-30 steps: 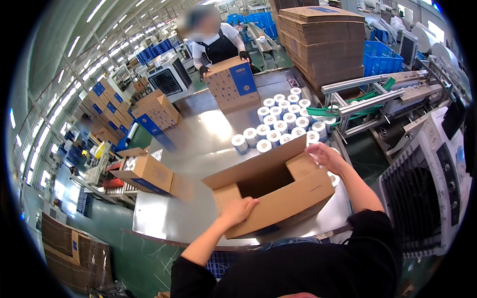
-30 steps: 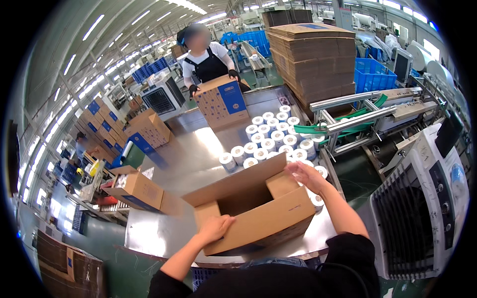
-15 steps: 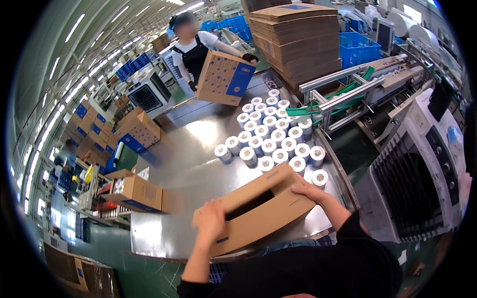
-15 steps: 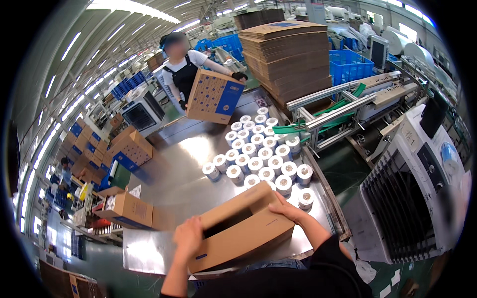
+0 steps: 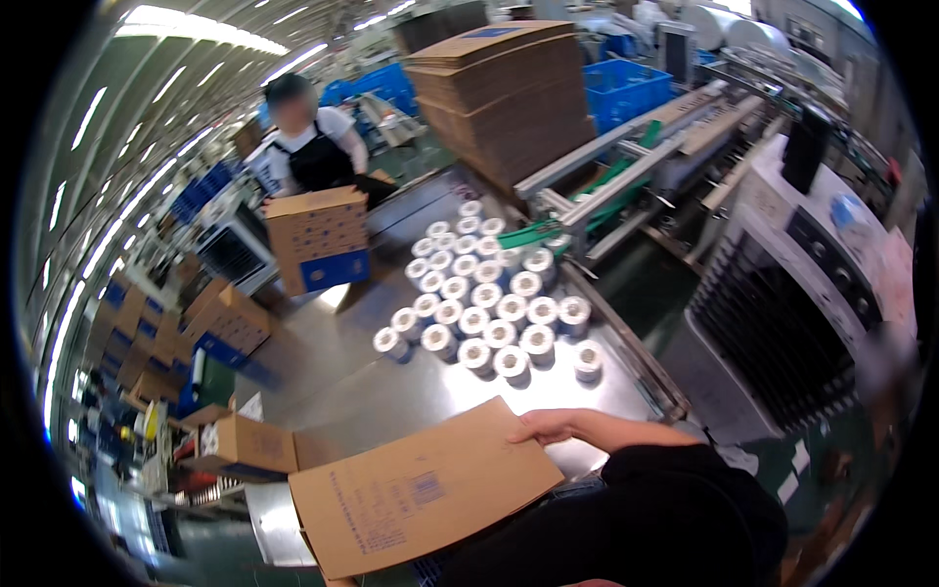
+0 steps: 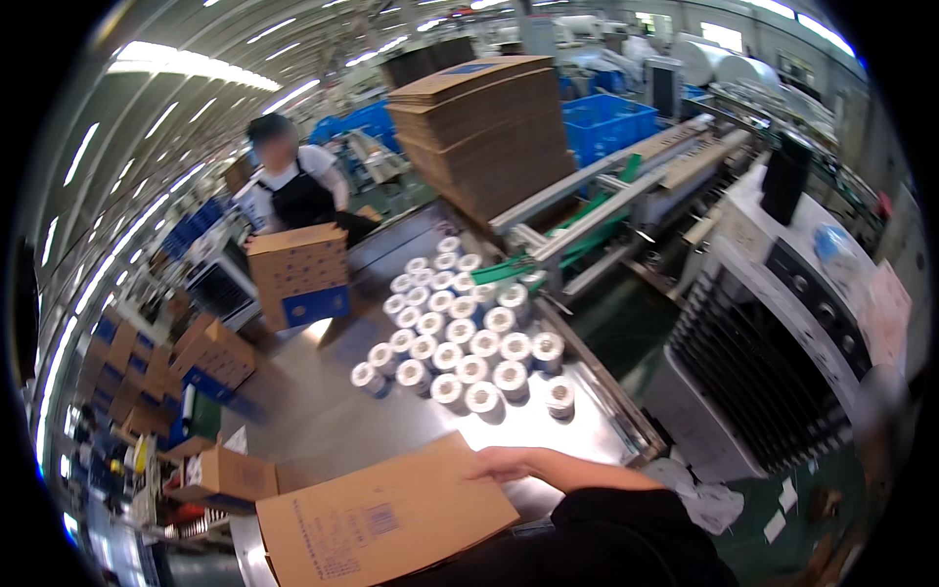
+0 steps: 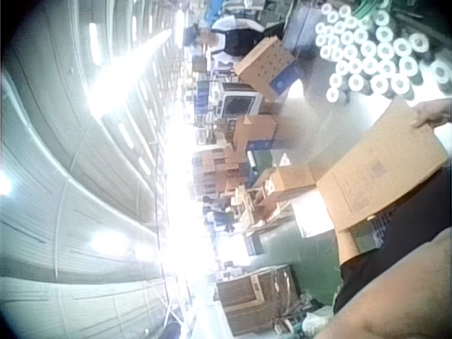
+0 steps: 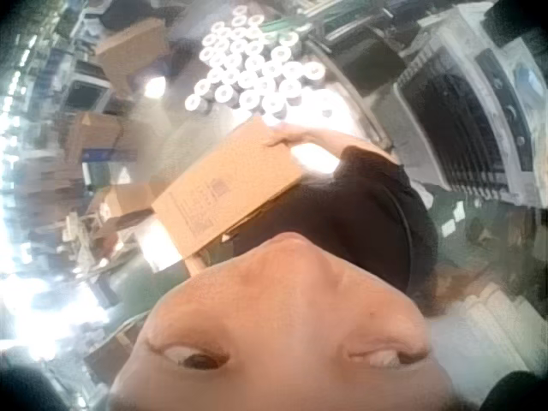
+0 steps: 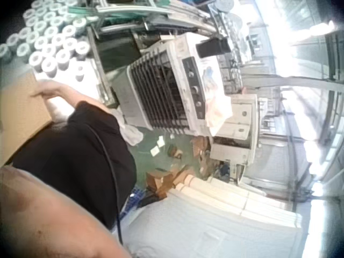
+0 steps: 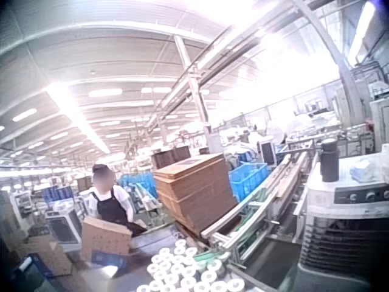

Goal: The person packs rolls of toilet paper into cardboard boxes on a factory floor. They pick up rolls from a metal table, place them into a box, and then close the box flaps. The process is repeated for multiple boxes.

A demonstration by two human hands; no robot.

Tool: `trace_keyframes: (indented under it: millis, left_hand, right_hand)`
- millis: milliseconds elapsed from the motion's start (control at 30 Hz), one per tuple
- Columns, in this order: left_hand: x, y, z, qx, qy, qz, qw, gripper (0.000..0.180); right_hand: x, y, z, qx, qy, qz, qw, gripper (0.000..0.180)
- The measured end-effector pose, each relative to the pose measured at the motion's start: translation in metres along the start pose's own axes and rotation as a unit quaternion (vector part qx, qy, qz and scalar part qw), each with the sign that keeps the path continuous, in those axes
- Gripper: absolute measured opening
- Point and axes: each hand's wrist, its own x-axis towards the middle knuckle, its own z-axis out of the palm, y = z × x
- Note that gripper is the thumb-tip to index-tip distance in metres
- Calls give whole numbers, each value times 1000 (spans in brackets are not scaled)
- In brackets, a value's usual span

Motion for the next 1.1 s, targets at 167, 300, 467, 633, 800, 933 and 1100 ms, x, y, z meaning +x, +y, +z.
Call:
trace_keyframes:
  millis: [167,300,467,633,800,933,1100]
  left_hand:
    - [-22,-79,115,-148,-173,-78,971,58]
    - [15,-197,120,239,-136,-271,922,55]
    - [-53,-88,247,-8,-153,-77,985,60]
    - [-64,-41,262,408,-60,173,894,41]
    - [-46,-12,204,575,52,111,809,34]
    - [30,-23,136,331,-93,-42,938,34]
    - [77,-103,126,169,-54,-148,973,42]
  right_hand:
    - [-35,-107,91,-56,6,-122,991,34]
    - [8,-95,109,-215,16,-2,976,38]
    - [77,8,101,-18,44,87,995,95]
    - [79,13,118,40,-4,32,999,63]
    - [-40,-60,114,-690,456,-195,527,68]
    - [-121,-32,3,-531,502,-80,678,74]
    - [-165,37,-141,-119,498,-218,831,65]
